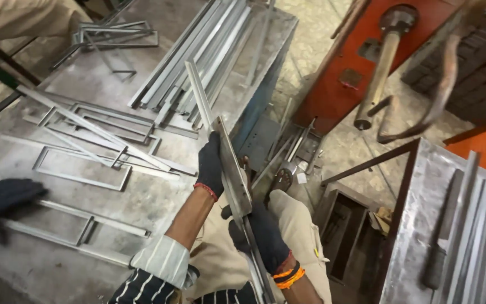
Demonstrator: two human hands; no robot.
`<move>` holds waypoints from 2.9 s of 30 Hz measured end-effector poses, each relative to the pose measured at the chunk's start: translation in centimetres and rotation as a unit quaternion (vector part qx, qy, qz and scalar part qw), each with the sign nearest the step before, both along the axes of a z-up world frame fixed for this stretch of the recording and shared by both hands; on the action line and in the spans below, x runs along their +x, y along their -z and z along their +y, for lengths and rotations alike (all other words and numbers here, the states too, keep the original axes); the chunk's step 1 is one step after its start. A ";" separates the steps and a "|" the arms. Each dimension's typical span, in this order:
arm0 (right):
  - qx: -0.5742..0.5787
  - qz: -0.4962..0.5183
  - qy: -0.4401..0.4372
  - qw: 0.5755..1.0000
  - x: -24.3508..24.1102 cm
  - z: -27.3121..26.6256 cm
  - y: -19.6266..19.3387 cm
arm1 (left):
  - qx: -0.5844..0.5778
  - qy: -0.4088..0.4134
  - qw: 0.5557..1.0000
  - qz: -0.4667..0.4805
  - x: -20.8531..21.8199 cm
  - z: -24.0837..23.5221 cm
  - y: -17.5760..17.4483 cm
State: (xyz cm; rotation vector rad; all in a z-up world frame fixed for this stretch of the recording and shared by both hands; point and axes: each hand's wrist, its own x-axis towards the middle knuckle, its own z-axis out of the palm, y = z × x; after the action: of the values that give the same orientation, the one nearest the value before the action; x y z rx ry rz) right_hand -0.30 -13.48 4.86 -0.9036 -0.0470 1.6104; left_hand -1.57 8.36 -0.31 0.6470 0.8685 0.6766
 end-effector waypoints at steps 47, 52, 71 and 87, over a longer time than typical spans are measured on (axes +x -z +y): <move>0.083 -0.800 0.142 0.577 2.1 -7.1 16.9 | 0.532 0.122 0.834 0.082 -1.4 18.7 -14.3; 0.092 -0.833 0.114 0.533 0.4 -7.1 14.3 | 0.324 0.068 0.944 -0.006 5.2 13.1 -10.6; 0.009 -0.401 0.312 0.861 0.4 -9.5 -4.0 | 0.226 0.148 0.963 -0.009 3.7 -7.5 -15.3; -0.039 -0.324 0.441 0.836 3.1 -11.4 -11.4 | 0.251 0.313 0.909 -0.111 8.9 -14.8 -16.8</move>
State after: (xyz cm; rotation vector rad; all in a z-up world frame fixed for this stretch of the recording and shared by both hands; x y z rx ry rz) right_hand 2.81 -24.86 16.29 -1.2577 -0.0282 0.4092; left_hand 7.35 -6.45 16.52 1.2193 0.2269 0.3678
